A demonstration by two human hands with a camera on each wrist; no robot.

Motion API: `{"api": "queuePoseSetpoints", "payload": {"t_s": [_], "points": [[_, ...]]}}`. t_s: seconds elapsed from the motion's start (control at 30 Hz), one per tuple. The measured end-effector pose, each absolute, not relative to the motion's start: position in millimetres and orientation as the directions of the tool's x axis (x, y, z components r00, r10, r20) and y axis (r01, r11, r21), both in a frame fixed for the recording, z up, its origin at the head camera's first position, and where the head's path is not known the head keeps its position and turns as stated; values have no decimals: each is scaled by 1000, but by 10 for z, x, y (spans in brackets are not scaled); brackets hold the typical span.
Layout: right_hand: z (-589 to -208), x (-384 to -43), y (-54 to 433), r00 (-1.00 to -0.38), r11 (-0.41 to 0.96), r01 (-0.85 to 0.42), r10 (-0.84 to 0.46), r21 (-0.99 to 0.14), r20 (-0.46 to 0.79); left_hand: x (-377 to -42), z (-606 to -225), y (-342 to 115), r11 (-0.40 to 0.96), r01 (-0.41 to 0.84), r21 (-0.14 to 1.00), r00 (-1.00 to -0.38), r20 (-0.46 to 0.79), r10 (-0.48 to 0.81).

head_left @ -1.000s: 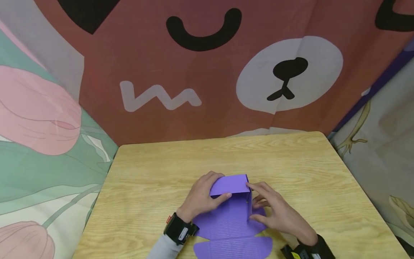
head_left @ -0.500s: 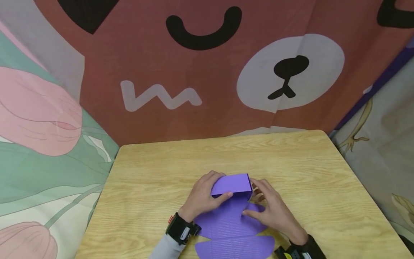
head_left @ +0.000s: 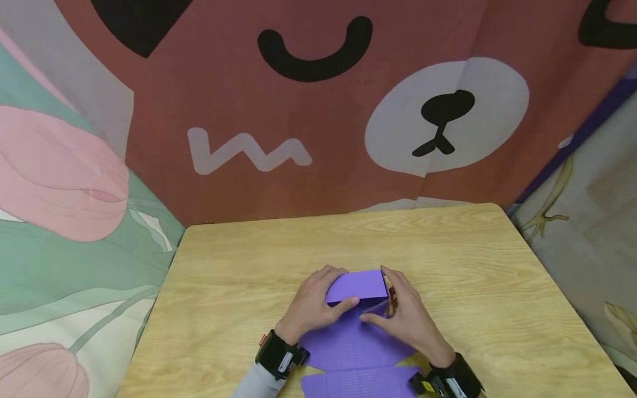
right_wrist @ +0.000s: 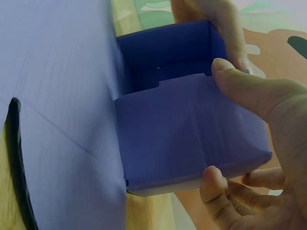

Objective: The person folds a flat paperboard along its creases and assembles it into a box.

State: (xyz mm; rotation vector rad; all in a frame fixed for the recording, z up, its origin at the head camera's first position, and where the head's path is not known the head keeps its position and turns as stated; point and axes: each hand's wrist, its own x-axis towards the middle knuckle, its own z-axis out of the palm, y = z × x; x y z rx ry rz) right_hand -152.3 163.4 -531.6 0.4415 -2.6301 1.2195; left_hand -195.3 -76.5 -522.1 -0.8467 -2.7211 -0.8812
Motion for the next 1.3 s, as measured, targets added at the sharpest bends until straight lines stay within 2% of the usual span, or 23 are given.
{"api": "queuePoseSetpoints", "payload": {"t_s": [0.47,0.73,1.3], "points": [[-5441,-1701,1505,-873,721,-401,-114,-565,474,-1955,-5223,-780,654,592,471,-806,369,464],[-5432,-1743,1474,-893,734,-351,-76,-582,444,-1958,-5222,-783,665,568,484,-823,334,459],[-5482,-1822,1508,-882,700,-368,-54,-612,468,-1951,-5228,-774,671,552,496,-834,307,459]]}}
